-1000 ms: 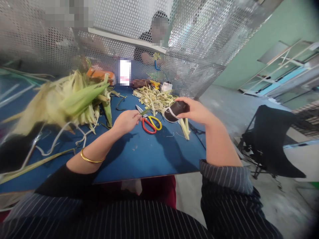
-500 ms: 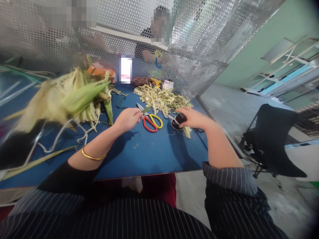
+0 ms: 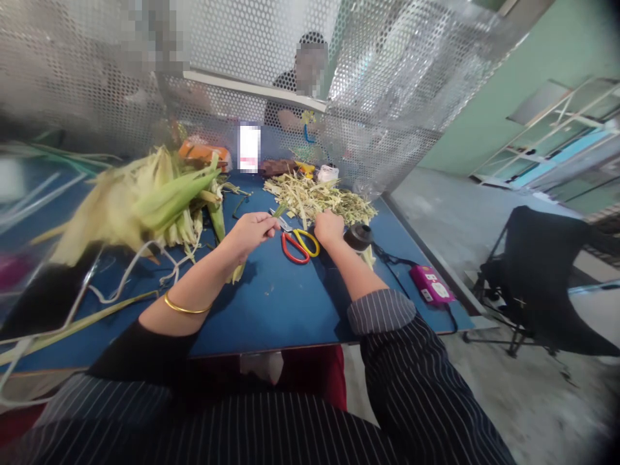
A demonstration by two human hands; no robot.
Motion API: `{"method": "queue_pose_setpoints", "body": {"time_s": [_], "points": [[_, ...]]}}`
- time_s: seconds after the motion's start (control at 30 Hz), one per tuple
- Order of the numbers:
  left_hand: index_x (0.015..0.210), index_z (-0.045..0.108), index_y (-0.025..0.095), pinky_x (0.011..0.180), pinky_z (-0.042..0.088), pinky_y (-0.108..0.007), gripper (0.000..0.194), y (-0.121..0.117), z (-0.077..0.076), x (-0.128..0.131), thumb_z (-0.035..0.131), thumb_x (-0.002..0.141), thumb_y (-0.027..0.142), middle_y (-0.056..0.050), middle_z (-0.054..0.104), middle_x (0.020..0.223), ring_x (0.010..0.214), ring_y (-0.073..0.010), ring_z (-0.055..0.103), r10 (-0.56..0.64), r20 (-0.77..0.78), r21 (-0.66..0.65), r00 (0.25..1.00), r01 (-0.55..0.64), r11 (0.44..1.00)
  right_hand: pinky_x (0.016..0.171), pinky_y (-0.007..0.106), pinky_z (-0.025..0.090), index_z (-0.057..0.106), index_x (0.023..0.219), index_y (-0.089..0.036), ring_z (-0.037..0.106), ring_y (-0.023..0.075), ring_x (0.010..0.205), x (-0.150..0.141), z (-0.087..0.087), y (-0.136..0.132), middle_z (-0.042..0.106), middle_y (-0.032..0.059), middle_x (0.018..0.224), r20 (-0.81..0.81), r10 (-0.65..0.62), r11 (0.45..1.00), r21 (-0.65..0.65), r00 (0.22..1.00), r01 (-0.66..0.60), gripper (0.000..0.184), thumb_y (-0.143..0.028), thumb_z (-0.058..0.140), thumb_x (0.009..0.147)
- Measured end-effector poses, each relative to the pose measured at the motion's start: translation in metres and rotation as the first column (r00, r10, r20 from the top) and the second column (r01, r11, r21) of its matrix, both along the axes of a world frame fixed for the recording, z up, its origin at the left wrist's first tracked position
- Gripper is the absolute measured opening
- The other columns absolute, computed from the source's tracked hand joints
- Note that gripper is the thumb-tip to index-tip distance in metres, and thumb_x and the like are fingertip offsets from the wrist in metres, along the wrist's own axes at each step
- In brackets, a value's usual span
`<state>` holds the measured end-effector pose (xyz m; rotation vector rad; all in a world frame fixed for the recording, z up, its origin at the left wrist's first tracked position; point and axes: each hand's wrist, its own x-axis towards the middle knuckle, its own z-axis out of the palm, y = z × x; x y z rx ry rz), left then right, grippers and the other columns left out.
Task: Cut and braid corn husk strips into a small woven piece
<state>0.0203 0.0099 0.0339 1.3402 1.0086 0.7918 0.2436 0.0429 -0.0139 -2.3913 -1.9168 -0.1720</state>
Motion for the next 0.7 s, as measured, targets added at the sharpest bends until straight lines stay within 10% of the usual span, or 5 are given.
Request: {"method": "queue_pose_setpoints", "body": {"time_s": [0.27,0.47,0.7], "points": [[0.067,0.057,0.013,0.045,0.025,-0.018,0.023,0.003,-0.003,-0.004,0.047,0.087,0.014,0.003,0.048,0.055,0.042,-0.0037,0.035,0.022,-0.075,0.034,0.997,-0.019,0.999,0.062,0.022,0.043,0.062,0.085,-0.019,0.063,0.0122,0.062,0.019,0.027,-0.043,0.069,0.003,0.079,-0.225,0.057,0.998,0.0,0.973,-0.059,0.019,-0.02,0.043,0.085],[0.064,0.059,0.015,0.045,0.031,-0.019,0.023,0.01,-0.017,-0.004,0.048,0.084,0.016,0.0,0.057,0.058,0.042,-0.0052,0.041,0.014,-0.179,0.192,0.984,0.021,0.981,0.053,0.023,0.041,0.057,0.072,-0.018,0.055,0.01,0.048,0.025,0.046,-0.07,0.061,-0.0018,0.062,-0.614,0.214,0.973,0.204,0.76,-0.108,0.015,-0.03,0.053,0.08],[0.074,0.059,0.014,0.038,0.028,-0.016,0.018,-0.001,-0.011,0.003,0.048,0.086,0.022,-0.004,0.067,0.079,0.049,-0.0083,0.06,-0.012,-0.142,0.147,0.99,0.033,0.989,0.059,0.023,0.039,0.057,0.073,-0.018,0.051,0.0109,0.055,0.006,0.044,-0.072,0.057,-0.0017,0.061,-0.558,0.443,0.896,0.309,0.702,-0.32,0.014,-0.028,0.053,0.082]]}}
